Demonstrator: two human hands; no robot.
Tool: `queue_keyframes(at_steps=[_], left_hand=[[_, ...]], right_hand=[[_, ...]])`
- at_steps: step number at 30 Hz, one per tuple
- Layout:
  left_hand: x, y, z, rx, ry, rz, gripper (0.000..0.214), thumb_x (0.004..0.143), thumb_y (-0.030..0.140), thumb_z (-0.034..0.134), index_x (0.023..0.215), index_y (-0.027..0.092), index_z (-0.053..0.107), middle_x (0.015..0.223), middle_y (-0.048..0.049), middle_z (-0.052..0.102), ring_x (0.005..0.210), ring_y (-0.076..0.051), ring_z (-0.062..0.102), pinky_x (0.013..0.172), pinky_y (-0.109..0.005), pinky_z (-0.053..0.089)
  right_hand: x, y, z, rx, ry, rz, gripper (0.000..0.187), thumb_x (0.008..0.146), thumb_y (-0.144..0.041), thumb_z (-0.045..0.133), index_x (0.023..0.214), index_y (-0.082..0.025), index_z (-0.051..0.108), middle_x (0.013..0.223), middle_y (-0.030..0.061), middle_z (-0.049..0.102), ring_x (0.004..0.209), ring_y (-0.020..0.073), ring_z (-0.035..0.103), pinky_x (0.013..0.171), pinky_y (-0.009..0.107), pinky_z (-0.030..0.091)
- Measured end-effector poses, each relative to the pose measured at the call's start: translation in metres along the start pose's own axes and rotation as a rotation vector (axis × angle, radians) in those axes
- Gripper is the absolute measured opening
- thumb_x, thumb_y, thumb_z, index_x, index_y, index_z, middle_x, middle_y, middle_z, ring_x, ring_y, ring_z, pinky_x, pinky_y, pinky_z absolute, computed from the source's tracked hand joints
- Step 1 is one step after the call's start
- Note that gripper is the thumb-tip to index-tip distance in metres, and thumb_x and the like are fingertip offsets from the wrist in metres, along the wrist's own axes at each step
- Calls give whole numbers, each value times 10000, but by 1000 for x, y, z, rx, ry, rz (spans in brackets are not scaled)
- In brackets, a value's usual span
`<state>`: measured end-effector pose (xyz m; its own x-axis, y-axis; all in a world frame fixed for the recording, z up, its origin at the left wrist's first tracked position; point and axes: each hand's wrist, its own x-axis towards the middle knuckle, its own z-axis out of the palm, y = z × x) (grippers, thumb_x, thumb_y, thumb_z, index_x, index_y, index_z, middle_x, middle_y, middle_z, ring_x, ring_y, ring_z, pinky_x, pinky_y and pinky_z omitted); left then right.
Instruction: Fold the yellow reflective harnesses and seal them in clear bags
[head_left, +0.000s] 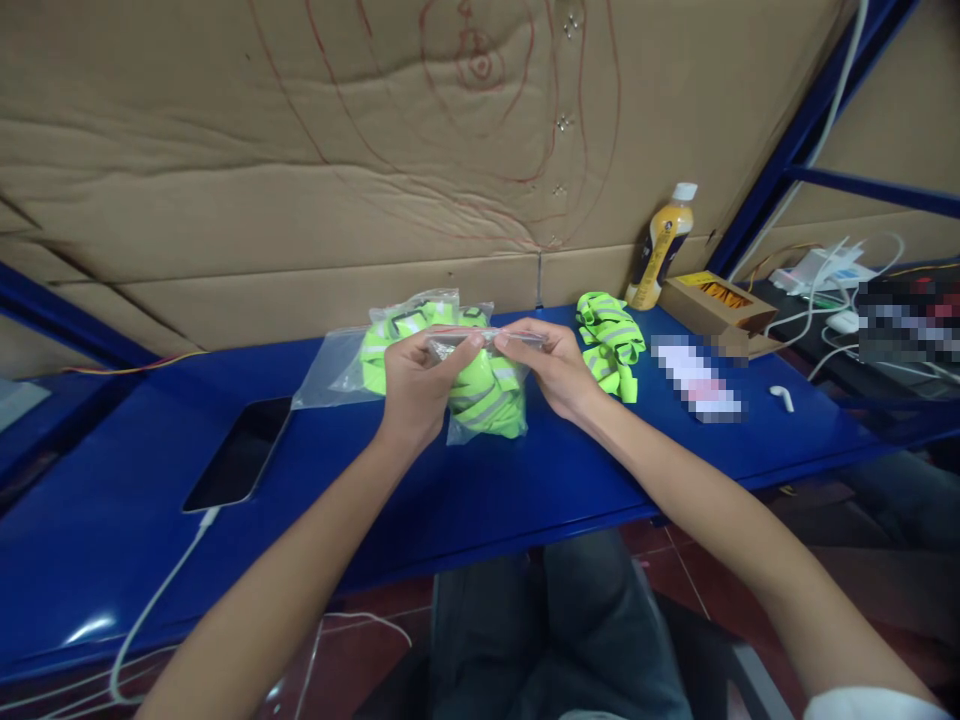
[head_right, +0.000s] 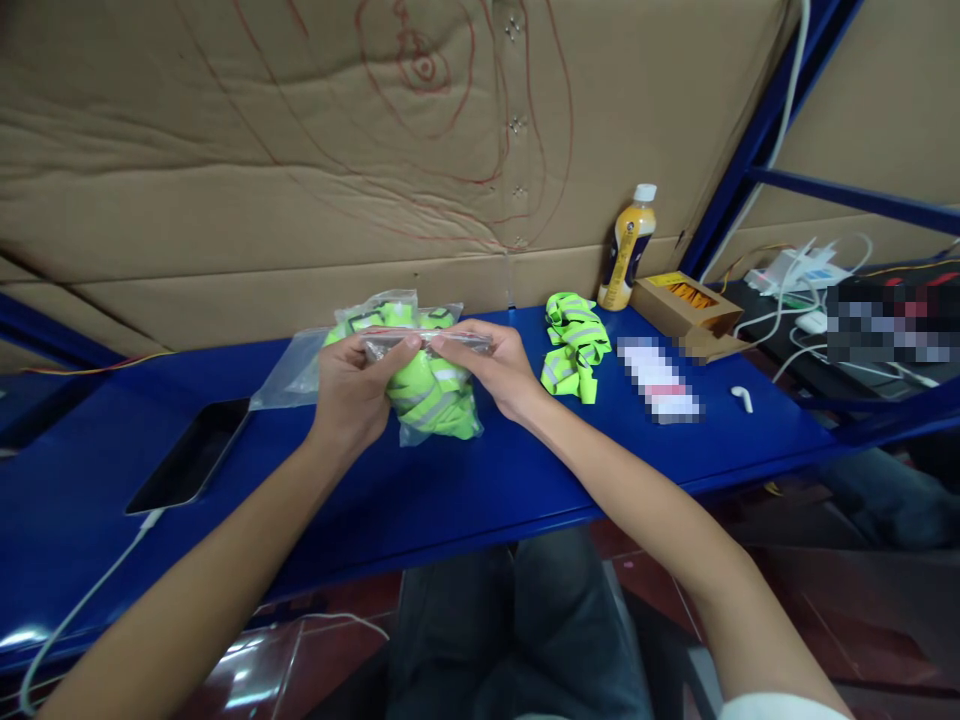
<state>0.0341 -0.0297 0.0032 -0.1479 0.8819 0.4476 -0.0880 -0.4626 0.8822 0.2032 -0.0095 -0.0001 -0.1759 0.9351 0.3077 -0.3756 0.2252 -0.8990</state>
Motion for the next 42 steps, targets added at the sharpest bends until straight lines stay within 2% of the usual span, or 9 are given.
queue_keyframes(at_steps=[3,7,13,19,23,28,34,38,42], left_hand=[[-1,3,0,37,-5,9,189,740,359,958,816,233,838,828,-29,789,813,-202,747,816,-341,615],[-3,1,0,60,0,44,171,774,347,946,852,229,851,863,-35,807,824,-196,755,826,-331,613],[-1,-3,3,-24,-19,-53,210,731,333,961,868,207,863,896,-55,821,898,-232,781,873,-360,632],[-3,-3,1,55,16,18,148,756,308,940,828,213,852,908,-51,824,898,-221,774,892,-360,628],[-4,-5,1,75,-2,53,148,776,302,939,868,220,857,921,-44,826,916,-213,779,904,-345,622],[-2,-10,2,-65,5,-23,261,868,464,863,841,207,826,836,-43,798,783,-194,746,740,-314,614],[4,-18,-3,-97,104,-58,313,877,470,845,755,190,779,704,-10,739,611,-149,675,612,-270,562],[5,-18,-4,-83,90,-49,345,917,507,807,787,189,776,743,-31,760,716,-192,750,661,-290,602],[8,-16,-3,-192,104,-106,363,881,537,850,853,183,777,819,-60,789,864,-244,798,749,-328,646]], right_hand=[[-1,-2,1,14,-27,43,405,586,-512,1033,765,-233,801,784,-16,744,760,150,622,776,308,494],[-1,-3,2,1,-7,9,415,583,-522,1032,730,-224,784,753,-21,725,744,143,605,760,299,477],[0,-2,2,-26,6,27,466,563,-573,1029,764,-223,794,818,-3,760,787,158,627,769,302,473],[-3,-2,3,-81,-30,-46,442,607,-574,1015,719,-226,766,742,-21,709,723,144,574,714,298,431],[-3,0,4,-83,1,-55,432,634,-591,994,758,-234,784,790,-11,738,767,162,611,765,317,471],[-1,7,-1,-62,76,-77,303,710,-488,965,803,-243,812,820,-14,752,790,161,625,799,315,482],[3,17,-12,41,104,-35,306,673,-470,972,793,-246,802,826,-10,753,806,166,637,836,322,505],[5,19,-15,22,110,-58,364,672,-518,988,773,-238,778,802,-7,742,780,160,628,809,317,502],[4,17,-14,27,77,-7,441,688,-575,969,906,-244,777,904,2,752,840,172,651,832,321,526]])
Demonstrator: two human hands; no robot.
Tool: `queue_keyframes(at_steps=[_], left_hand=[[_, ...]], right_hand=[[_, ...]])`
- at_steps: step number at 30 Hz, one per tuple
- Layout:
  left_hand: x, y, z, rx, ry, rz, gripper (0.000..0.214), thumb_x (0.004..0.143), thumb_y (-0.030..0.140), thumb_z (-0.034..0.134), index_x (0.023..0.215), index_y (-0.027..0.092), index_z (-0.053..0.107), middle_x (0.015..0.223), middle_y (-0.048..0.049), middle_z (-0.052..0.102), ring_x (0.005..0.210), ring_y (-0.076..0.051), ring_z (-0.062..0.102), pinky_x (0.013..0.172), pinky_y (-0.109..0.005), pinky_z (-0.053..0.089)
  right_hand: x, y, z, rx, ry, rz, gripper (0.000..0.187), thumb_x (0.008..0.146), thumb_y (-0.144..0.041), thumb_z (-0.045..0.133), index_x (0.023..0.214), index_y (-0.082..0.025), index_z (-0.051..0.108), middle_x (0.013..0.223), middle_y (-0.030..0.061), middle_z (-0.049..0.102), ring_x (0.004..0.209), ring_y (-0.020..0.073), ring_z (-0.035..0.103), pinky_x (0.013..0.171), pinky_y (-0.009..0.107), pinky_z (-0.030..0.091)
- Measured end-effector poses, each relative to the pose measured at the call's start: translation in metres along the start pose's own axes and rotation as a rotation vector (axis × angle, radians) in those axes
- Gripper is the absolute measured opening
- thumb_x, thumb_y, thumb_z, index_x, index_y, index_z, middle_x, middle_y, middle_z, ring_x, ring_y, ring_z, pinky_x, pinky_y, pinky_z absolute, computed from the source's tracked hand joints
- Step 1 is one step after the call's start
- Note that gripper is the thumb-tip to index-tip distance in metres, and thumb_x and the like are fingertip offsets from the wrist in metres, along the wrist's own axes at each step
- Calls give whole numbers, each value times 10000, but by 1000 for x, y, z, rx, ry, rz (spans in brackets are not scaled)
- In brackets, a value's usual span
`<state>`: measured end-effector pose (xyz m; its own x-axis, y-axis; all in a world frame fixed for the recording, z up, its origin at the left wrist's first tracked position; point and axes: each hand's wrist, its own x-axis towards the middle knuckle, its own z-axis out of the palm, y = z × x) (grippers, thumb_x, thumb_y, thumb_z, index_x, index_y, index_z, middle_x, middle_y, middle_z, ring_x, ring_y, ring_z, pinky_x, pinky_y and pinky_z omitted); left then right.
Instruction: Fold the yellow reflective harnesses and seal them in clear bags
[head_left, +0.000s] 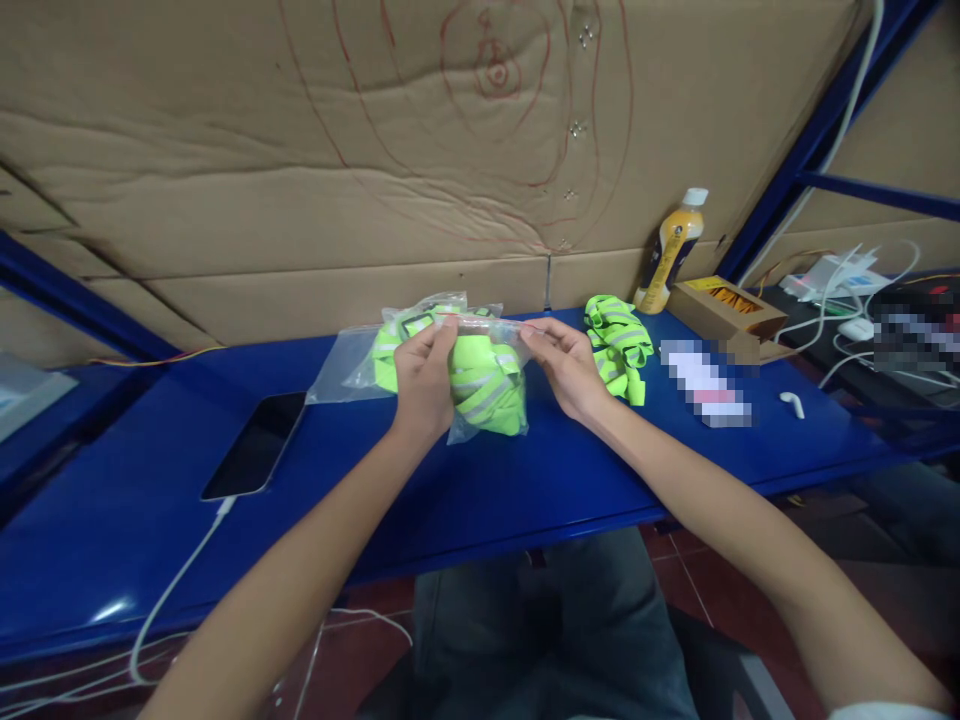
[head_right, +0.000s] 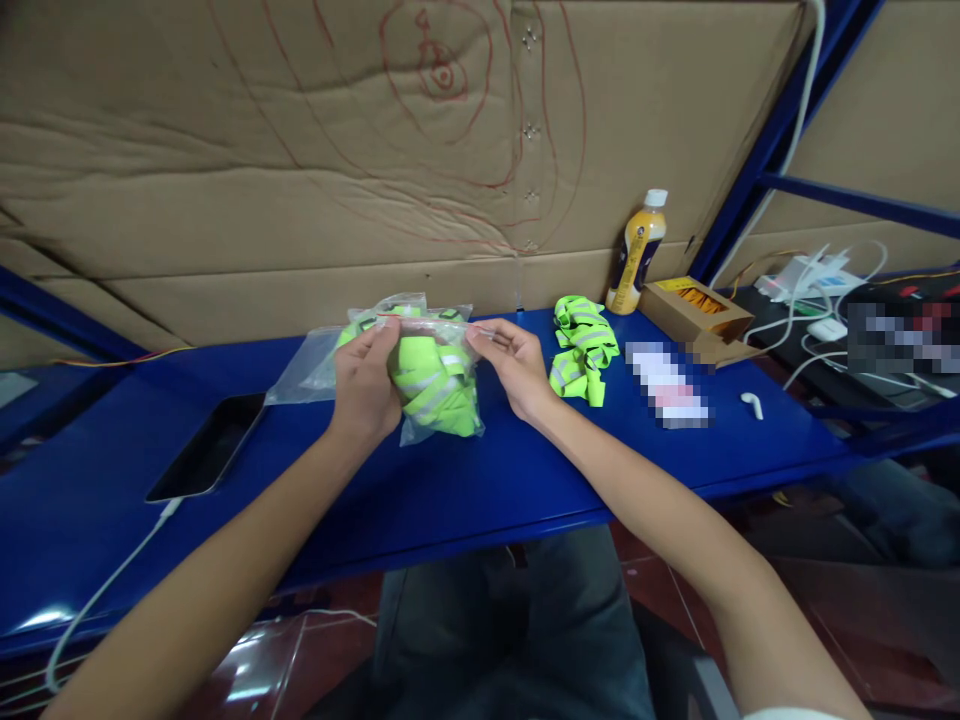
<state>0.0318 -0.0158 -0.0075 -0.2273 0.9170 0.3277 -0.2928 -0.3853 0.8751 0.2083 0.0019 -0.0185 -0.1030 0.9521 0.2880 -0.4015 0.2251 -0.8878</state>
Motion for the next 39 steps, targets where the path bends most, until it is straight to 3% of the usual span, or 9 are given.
queue_keyframes(at_steps=[5,8,11,14,19,25,29,34,39], left_hand=[[10,0,-3,-78,50,-115,465,886,647,826,996,198,774,1000,-98,819,1021,-292,800,882,-403,667],[18,6,-14,69,20,101,569,994,751,631,1162,222,755,1168,-117,803,1145,-296,769,1028,-451,626],[31,19,-37,434,49,521,521,1074,659,557,1412,275,655,1417,-99,707,1364,-294,653,1224,-498,480],[52,26,-70,950,31,636,461,1060,528,574,1389,220,672,1486,-145,661,1476,-379,514,1311,-606,302],[84,12,-134,1359,275,334,637,926,536,627,1399,110,654,1485,-287,621,1492,-548,396,1180,-784,270],[103,-1,-191,1353,301,43,627,689,736,834,932,167,734,1331,-304,687,1456,-653,372,1064,-850,250],[104,5,-194,1454,211,-179,701,654,751,856,1034,173,741,1506,-358,577,1493,-682,333,1082,-854,274],[100,13,-176,1523,308,-324,955,523,638,980,1212,52,672,1503,-489,495,1469,-708,388,1112,-812,318],[91,34,-165,1554,364,-192,493,748,405,808,1090,67,699,1335,-419,635,1385,-666,511,1065,-787,401]], right_hand=[[-13,6,10,-246,-174,80,606,561,-565,1030,938,-248,677,934,-5,710,884,199,640,793,322,548],[-14,13,10,-318,-202,89,623,622,-634,978,972,-251,634,946,-2,710,897,219,662,789,338,573],[-3,18,-5,-396,47,18,631,759,-758,823,1074,-245,634,1069,41,756,1007,262,710,875,375,602],[12,21,-29,-586,305,-42,697,858,-804,688,1225,-213,632,1257,112,766,1175,311,718,1052,430,573],[19,19,-38,-1149,143,84,848,924,-580,691,1562,-68,466,1384,257,717,1288,434,689,1095,508,538],[13,9,-24,-1570,-8,97,771,1050,-649,484,1447,2,598,1385,331,674,1287,469,658,1103,518,513],[13,4,-28,-1613,-90,105,831,1062,-704,430,1377,33,648,1323,354,690,1237,479,677,1057,534,532],[11,-1,-29,-1700,-126,92,914,1048,-788,372,1241,24,747,1261,364,705,1230,497,665,1070,591,520],[9,-42,-36,-1712,-166,51,870,1055,-809,306,904,-120,816,1082,289,757,1117,455,713,1031,606,539]])
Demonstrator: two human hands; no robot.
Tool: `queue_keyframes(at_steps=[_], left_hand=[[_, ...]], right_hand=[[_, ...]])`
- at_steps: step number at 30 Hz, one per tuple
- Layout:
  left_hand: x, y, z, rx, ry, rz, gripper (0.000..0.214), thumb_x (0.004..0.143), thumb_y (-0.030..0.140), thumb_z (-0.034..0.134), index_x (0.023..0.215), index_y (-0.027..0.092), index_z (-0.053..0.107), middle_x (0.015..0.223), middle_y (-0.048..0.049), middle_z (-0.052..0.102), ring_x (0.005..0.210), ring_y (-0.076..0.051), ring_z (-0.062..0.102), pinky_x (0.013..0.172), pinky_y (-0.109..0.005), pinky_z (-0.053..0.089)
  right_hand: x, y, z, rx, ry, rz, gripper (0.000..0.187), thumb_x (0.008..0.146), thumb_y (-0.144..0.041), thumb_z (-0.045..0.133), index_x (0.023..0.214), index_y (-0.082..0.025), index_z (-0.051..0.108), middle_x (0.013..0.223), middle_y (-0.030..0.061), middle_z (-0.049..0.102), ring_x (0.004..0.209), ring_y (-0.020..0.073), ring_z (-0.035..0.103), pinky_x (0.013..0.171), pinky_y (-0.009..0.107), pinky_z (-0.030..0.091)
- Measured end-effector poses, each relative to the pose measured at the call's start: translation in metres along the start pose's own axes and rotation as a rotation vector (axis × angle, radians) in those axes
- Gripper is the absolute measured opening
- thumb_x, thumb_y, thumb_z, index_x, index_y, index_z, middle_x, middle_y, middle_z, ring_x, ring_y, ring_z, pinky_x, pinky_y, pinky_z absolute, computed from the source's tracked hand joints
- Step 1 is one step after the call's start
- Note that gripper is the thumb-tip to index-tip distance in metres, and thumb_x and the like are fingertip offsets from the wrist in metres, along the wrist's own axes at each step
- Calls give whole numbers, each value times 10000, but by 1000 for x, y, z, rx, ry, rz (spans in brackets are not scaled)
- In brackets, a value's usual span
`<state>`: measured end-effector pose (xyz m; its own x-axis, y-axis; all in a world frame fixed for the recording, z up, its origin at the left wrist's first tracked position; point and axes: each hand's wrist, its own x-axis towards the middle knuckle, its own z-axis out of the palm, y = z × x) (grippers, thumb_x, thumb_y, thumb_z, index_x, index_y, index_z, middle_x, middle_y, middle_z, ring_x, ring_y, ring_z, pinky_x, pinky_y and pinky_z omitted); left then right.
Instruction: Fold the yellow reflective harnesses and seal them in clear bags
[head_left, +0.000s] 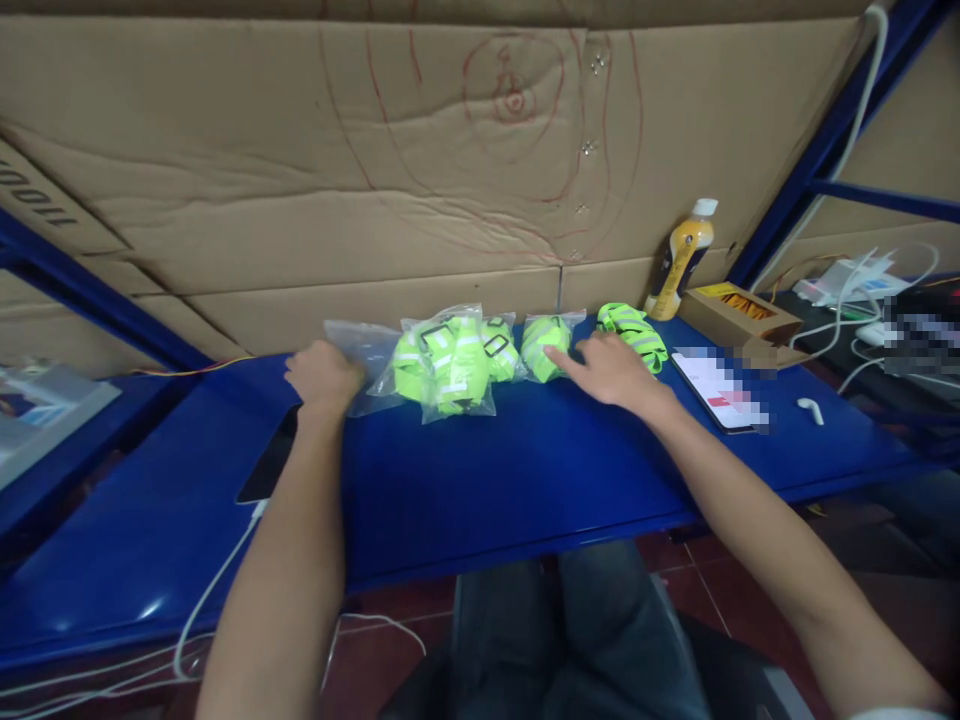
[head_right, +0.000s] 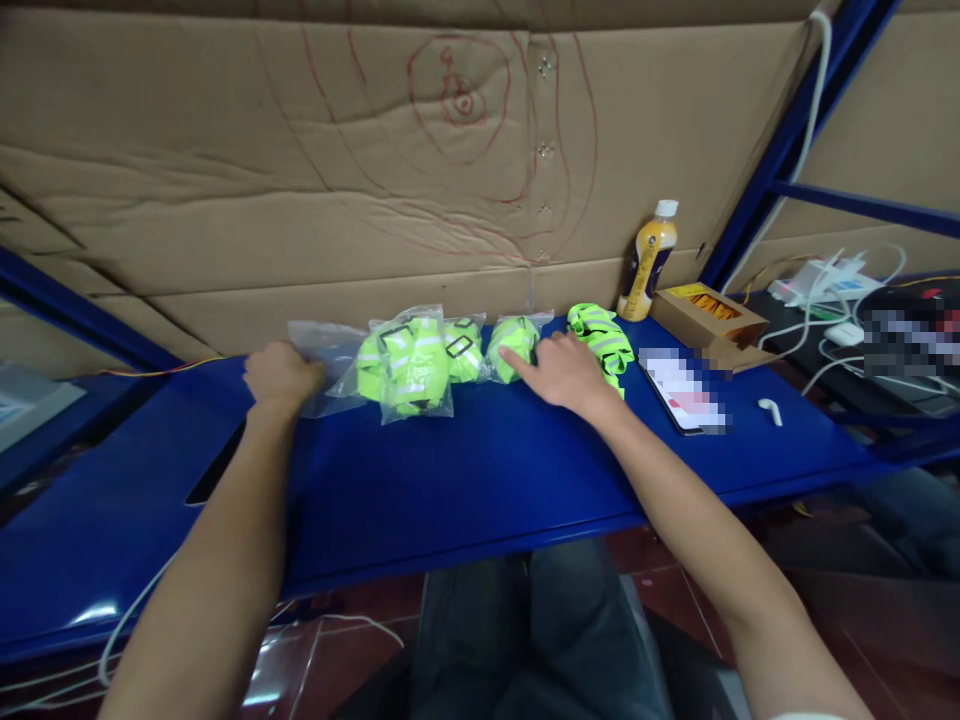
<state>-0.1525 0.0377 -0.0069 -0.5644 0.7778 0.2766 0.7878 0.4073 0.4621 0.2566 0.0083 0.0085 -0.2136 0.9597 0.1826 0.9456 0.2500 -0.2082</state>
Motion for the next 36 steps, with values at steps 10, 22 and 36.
queue_keyframes(at_steps=[10,22,36], left_hand=[[-41,46,-58,-242,539,304,217,1039,390,515,1029,183,582,1099,-207,732,1158,-466,689,959,-649,450],[-69,79,20,-453,104,574,469,888,407,686,1260,128,623,1201,-255,664,1267,-481,603,1146,-633,425],[-147,112,14,-537,-130,1111,474,1104,496,510,1420,152,592,1315,-198,687,1286,-369,610,1177,-570,456]], right_hand=[[41,75,-25,-295,-89,377,751,958,-651,733,1408,-51,698,1415,349,674,1397,528,608,1115,660,470],[52,102,-25,219,497,232,373,1004,-322,592,1256,-98,751,1258,245,775,1183,370,746,1021,509,589],[13,-5,-4,1479,173,-52,525,713,-658,896,1023,-258,756,1008,79,822,963,310,768,803,446,631]])
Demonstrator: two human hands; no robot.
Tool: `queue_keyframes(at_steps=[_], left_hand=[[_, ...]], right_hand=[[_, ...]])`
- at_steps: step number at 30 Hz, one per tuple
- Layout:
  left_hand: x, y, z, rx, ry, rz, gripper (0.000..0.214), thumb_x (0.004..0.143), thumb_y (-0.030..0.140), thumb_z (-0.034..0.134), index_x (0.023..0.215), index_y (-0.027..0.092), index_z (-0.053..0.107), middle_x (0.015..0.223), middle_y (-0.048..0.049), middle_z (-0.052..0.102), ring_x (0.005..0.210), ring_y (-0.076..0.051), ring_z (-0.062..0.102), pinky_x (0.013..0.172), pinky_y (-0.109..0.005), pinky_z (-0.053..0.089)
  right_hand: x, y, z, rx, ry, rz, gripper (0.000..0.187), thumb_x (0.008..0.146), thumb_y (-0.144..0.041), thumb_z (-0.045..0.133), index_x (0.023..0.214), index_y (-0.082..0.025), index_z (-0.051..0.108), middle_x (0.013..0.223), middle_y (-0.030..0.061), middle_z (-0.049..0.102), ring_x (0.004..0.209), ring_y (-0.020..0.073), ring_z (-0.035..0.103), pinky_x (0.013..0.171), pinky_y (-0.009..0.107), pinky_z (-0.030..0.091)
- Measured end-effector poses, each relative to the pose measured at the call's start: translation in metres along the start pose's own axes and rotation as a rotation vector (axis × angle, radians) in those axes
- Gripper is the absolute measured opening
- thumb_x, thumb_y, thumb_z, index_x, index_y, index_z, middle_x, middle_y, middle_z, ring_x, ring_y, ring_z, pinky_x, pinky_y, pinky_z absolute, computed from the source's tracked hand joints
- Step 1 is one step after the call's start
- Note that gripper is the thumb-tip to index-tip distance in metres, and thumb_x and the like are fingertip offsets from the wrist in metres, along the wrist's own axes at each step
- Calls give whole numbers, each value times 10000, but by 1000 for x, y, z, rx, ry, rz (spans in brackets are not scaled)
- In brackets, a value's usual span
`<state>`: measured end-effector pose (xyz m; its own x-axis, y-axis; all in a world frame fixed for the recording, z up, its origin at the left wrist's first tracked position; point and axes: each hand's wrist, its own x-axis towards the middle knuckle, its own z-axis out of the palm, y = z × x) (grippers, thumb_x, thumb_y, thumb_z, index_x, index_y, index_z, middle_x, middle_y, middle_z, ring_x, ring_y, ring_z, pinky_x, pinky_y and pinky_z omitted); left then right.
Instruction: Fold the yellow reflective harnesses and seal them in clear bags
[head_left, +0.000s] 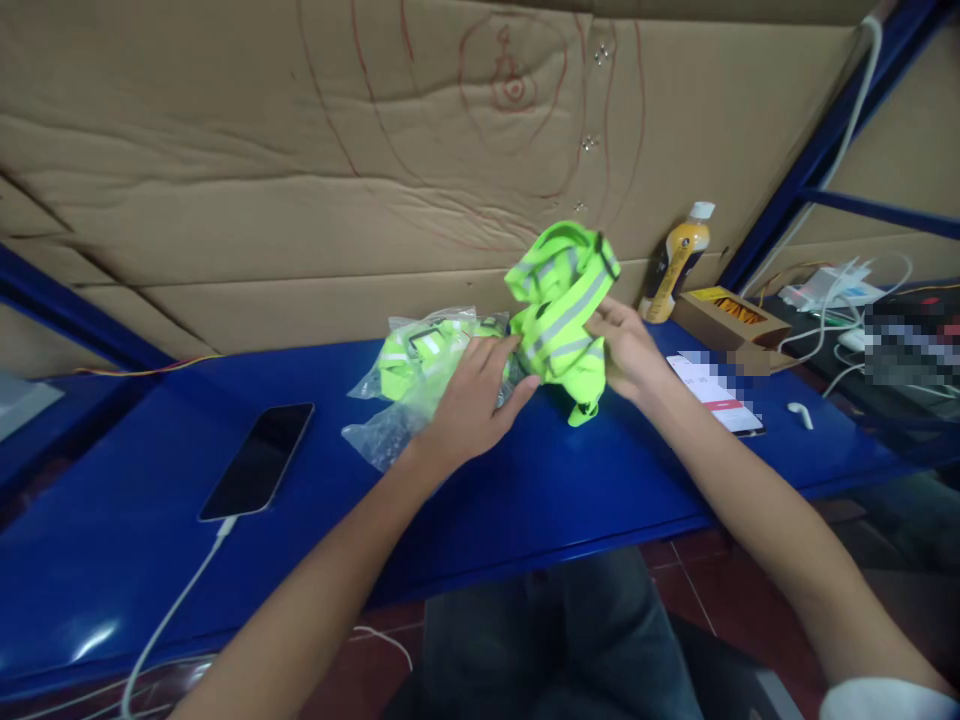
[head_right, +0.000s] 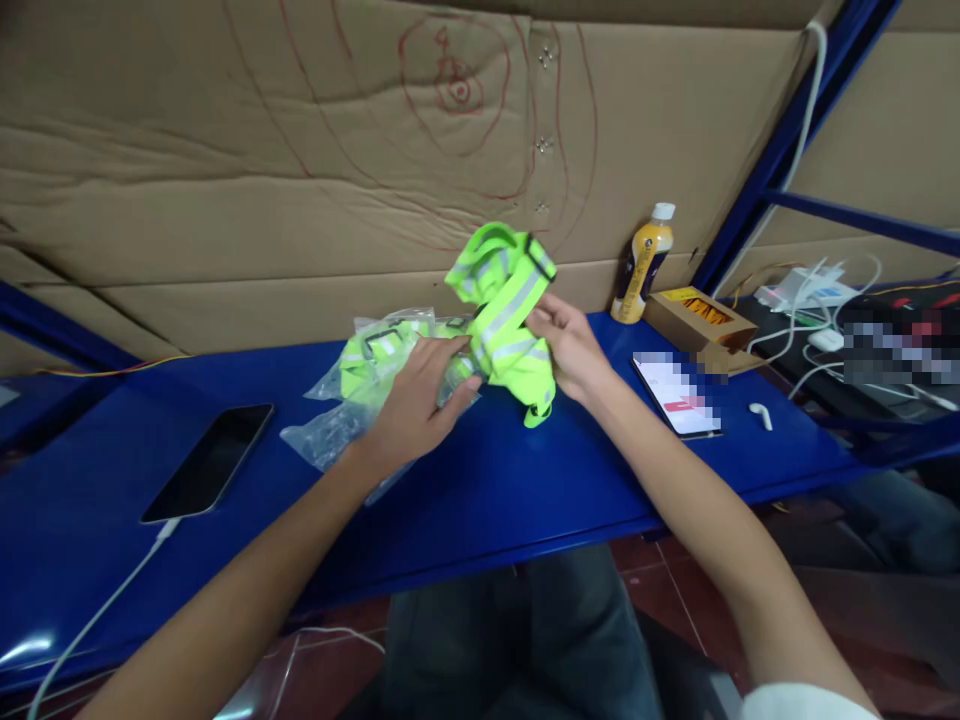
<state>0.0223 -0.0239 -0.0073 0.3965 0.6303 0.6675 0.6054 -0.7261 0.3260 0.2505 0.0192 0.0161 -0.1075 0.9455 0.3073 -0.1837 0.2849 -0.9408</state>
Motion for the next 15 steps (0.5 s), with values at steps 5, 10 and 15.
queue_keyframes(at_steps=[5,10,15], left_hand=[[-2,8,8,-101,7,-102,431,1062,575,595,1253,191,629,1156,-148,695,1131,-334,651,1017,-468,538],[-2,6,17,-4,109,-99,320,1101,409,503,1296,175,600,1240,-177,622,1200,-341,602,1063,-503,524],[-3,-5,14,250,81,-70,314,1116,337,431,1173,126,657,1137,-207,651,1140,-368,626,1028,-552,554]], right_hand=[[-13,17,19,-97,-113,-62,331,828,-578,821,849,-249,784,870,42,798,923,292,736,854,436,594],[-12,20,18,-688,-112,-330,329,951,-317,595,638,-224,628,783,56,699,758,230,623,833,406,515],[-9,-8,-2,-916,-8,-326,211,911,-284,595,737,-203,685,812,86,728,707,228,624,768,406,522]])
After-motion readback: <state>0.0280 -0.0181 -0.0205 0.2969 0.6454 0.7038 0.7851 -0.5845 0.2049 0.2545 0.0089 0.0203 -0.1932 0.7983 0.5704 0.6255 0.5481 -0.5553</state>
